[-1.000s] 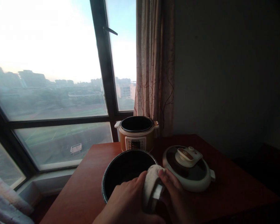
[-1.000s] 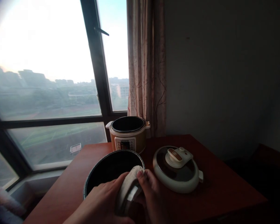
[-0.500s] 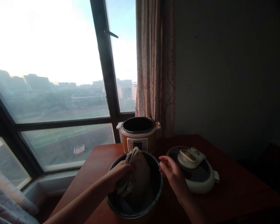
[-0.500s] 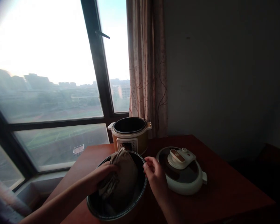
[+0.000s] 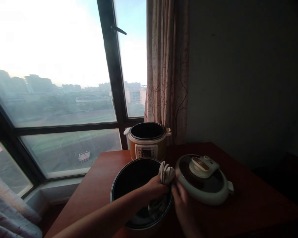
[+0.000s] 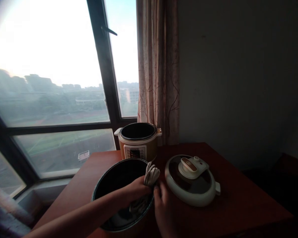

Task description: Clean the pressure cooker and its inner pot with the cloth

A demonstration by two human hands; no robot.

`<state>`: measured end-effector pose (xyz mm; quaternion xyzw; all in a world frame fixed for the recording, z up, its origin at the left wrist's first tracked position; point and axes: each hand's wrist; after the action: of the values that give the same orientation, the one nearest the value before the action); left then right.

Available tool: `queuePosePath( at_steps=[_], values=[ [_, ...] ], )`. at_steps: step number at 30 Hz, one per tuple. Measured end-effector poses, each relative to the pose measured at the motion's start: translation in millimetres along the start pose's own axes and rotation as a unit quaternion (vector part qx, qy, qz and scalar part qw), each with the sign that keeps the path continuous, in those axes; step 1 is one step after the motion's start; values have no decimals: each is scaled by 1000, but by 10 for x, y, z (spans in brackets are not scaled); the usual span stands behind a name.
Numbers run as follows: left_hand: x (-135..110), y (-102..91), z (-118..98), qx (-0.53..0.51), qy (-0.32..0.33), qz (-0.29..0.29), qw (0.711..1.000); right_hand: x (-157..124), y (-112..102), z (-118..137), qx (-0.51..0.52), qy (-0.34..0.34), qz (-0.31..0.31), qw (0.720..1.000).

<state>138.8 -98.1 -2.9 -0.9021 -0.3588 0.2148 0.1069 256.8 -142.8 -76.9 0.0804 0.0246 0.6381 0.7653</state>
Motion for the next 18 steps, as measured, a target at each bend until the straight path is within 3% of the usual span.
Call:
queuePosePath(
  at_steps=[3, 6, 11, 13, 18],
  values=[
    [-64, -50, -12, 171, -15, 32, 985, 5, 24, -18, 25, 5, -23, 999],
    [-214, -181, 4, 322, -54, 114, 938, -3, 63, -11, 57, 21, -32, 998],
    [-448, -378, 32, 425, -92, 227, 871, -15, 100, -44, 80, 32, -45, 995],
    [-473, -366, 59, 410, -84, 218, 882, -9, 108, -66, 78, 29, -52, 995],
    [-337, -162, 171, 284, -55, 118, 950, 12, 115, -72, 97, 19, -52, 994]
  ],
)
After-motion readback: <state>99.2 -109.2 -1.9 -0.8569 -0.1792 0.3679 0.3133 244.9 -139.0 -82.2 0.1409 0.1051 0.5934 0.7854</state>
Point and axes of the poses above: each hand's wrist, its own x-axis towards the middle knuckle, its own y-axis out of the palm, z = x × y, and after that the axes turned 11 degrees about z, right-handed
